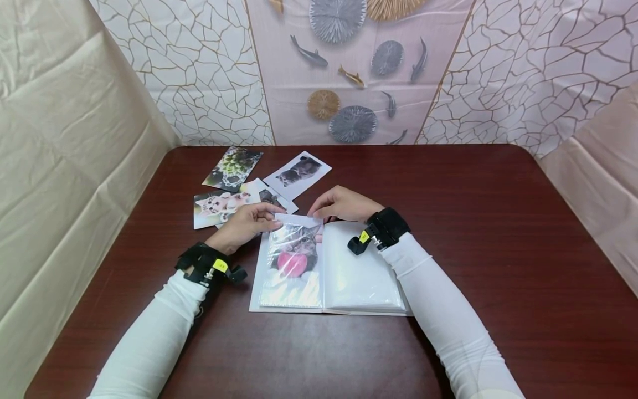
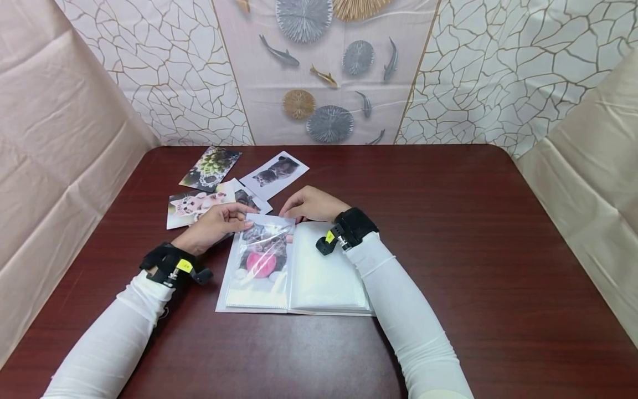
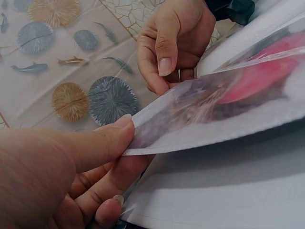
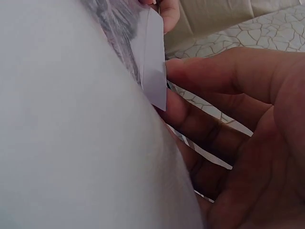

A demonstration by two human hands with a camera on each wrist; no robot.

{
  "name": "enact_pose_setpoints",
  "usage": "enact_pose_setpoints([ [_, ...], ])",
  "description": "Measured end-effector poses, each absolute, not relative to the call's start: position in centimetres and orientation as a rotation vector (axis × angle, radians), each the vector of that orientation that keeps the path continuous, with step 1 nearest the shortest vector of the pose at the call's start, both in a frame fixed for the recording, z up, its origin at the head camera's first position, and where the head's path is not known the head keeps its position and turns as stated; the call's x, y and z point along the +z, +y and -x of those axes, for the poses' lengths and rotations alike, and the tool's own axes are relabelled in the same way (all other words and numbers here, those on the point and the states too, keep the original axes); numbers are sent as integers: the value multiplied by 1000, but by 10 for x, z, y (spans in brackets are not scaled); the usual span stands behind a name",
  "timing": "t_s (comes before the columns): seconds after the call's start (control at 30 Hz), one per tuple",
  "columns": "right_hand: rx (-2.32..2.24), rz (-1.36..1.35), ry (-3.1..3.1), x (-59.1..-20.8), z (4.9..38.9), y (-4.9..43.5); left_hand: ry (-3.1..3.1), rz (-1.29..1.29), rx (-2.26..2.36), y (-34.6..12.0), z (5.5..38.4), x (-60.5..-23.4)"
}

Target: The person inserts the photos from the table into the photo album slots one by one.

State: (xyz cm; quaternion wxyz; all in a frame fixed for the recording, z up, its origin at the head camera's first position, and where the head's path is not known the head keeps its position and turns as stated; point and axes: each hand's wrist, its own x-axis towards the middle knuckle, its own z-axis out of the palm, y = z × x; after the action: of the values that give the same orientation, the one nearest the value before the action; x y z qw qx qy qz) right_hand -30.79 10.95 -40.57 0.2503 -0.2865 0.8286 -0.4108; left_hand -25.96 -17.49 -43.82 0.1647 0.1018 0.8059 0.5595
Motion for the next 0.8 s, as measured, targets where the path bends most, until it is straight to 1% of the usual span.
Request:
enact_pose_setpoints([
  [0.2, -1096, 799, 2260, -407, 308, 108, 2300, -267, 1592, -174, 259, -437],
  [0.8, -1081, 850, 2209, -407, 306, 106, 2319, -312, 1553, -175, 260, -439],
])
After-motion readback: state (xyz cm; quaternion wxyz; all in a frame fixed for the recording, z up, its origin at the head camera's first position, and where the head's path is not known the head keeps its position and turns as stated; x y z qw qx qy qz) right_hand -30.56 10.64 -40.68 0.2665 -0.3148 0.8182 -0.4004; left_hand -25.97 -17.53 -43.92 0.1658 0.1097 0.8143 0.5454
